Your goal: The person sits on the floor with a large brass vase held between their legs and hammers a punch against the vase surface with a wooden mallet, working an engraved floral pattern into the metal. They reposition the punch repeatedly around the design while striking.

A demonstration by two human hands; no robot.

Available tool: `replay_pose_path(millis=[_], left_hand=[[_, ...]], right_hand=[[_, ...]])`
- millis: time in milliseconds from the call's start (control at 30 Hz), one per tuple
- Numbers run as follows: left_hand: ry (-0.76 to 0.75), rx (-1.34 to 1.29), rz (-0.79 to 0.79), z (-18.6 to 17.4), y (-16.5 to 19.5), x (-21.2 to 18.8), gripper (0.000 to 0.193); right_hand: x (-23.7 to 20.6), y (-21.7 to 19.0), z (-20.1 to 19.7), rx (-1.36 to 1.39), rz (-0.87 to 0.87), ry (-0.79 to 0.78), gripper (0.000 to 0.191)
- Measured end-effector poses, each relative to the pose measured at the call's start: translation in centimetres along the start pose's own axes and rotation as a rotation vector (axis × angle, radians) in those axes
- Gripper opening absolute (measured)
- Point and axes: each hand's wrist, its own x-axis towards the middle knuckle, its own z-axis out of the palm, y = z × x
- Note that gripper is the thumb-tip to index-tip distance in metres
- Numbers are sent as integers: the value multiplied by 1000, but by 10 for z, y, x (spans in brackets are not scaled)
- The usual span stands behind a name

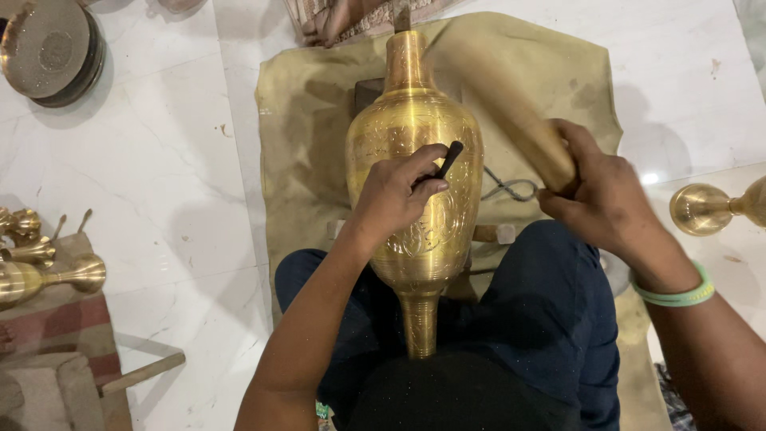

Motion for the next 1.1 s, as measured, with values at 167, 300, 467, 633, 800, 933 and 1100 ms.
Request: replay_pose_path(millis=[167,300,467,633,800,933,1100], left_hand=[[41,-27,111,-2,-1,1,39],[2,-9,32,-2,-2,2,38],[-24,-11,35,-3,-2,3,40],[-59,-11,29,-6,-2,5,40],[-72,-26,33,-7,-2,6,41],[-103,-4,-12,-10,-2,7,40],[-97,-13,20,-12,-3,9,41]], right_hand=[[-6,-14,-14,-27,78,-98,77],[-12,-27,-12,-238,93,-198,83],[-19,-27,-8,-127,70,-109,85],[-24,-25,3,68,12,49,81],[-26,-28,7,263,29,191,76],[-26,-23,5,-69,135,-42,79],[-30,-14,12,-82,191,-95,83]])
